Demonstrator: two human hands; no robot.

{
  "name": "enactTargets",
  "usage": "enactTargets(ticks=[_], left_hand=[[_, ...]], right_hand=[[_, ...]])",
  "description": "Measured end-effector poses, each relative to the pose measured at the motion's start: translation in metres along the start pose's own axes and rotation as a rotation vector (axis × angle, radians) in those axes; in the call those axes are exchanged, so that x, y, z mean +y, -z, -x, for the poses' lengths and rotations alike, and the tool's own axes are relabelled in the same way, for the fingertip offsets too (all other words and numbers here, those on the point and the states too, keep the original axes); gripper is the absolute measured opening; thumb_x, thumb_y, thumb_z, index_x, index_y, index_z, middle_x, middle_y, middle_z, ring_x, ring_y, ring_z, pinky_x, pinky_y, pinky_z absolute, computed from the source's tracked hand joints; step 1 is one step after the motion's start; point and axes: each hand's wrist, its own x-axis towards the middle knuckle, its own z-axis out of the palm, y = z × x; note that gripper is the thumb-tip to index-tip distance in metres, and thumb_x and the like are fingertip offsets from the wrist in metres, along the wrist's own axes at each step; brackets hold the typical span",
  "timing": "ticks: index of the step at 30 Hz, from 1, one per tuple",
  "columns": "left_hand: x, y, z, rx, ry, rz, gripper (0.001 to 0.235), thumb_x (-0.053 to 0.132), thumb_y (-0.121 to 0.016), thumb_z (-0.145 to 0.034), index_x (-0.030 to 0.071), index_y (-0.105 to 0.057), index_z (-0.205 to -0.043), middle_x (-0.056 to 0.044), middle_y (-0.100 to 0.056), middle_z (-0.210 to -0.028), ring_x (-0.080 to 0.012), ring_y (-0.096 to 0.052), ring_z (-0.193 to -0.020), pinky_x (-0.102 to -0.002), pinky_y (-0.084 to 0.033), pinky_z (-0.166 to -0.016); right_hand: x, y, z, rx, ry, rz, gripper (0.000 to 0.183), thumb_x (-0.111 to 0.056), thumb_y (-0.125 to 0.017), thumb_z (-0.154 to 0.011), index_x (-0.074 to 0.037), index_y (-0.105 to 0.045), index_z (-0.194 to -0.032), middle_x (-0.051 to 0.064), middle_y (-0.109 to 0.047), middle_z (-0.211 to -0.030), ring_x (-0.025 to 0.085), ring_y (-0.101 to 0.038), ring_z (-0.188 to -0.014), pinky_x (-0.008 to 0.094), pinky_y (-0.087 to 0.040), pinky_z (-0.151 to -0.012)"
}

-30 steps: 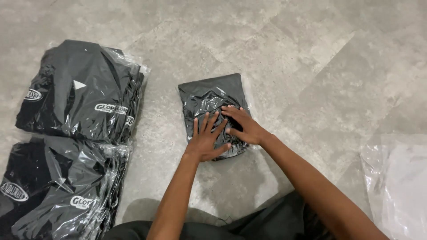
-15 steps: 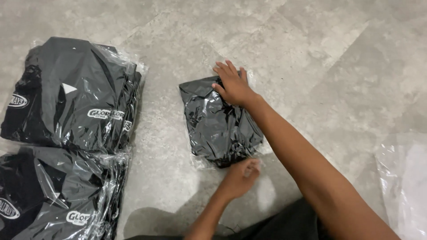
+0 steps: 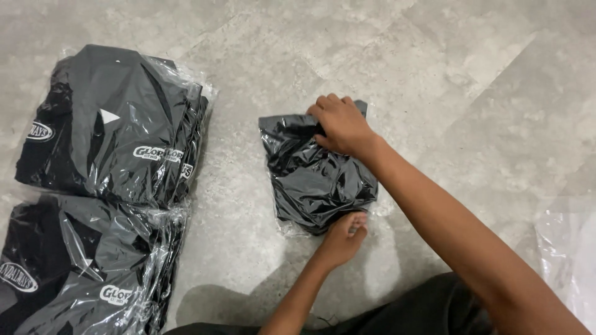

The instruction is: The person sits on the floor and folds black polo shirts, then places each folded shirt into a clear plastic bag. They smooth the plastic to remove air and arrange the packaged shirts into a neat stack.

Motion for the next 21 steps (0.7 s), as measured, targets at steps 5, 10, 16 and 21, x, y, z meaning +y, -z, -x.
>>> enactTargets(ticks=[5, 10, 16, 21], left_hand=[[-0.02, 0.0, -0.037, 0.018, -0.135, -0.04, 0.043, 0.026, -0.052, -0.099, 0.009, -0.059, -0.137, -0.008, -0.067, -0.134, -0.0206, -0.065, -0.123, -0.034, -0.05, -0.106], [-0.016, 0.012, -0.056, 0.058, -0.327, -0.236, 0.04, 0.027, -0.052, -0.099, 0.002, -0.058, -0.129, -0.019, -0.073, -0.125, -0.032, -0.07, -0.118, -0.043, -0.051, -0.099], [0.004, 0.029, -0.058, 0.035, -0.408, -0.775, 0.052, 0.032, -0.043, -0.102, 0.01, -0.041, -0.15, -0.019, -0.036, -0.16, -0.0367, -0.035, -0.149, -0.049, -0.03, -0.119], [0.025, 0.059, -0.081, 0.08, -0.4, -1.22, 0.058, 0.035, -0.04, -0.103, 0.016, -0.022, -0.155, -0.014, -0.016, -0.164, -0.0348, -0.024, -0.153, -0.053, -0.025, -0.122]], right_hand=[[-0.033, 0.01, 0.072, 0.201, 0.12, 0.066, 0.046, 0.0, -0.065, -0.079, -0.015, -0.06, -0.122, 0.012, -0.065, -0.122, 0.032, -0.066, -0.104, 0.044, -0.055, -0.08], [-0.056, 0.029, 0.153, 0.328, 0.149, 0.242, 0.057, 0.008, -0.071, -0.071, -0.018, -0.063, -0.122, 0.008, -0.067, -0.131, 0.029, -0.064, -0.115, 0.038, -0.041, -0.078], [-0.067, 0.035, 0.232, 0.564, 0.028, 0.054, 0.032, -0.001, -0.069, -0.084, -0.023, -0.069, -0.107, 0.001, -0.067, -0.123, 0.027, -0.062, -0.106, 0.037, -0.035, -0.073], [-0.087, 0.013, 0.295, 0.36, -0.156, -0.169, 0.087, 0.018, -0.056, -0.053, -0.02, -0.063, -0.131, 0.002, -0.065, -0.124, 0.03, -0.06, -0.115, 0.043, -0.035, -0.077]])
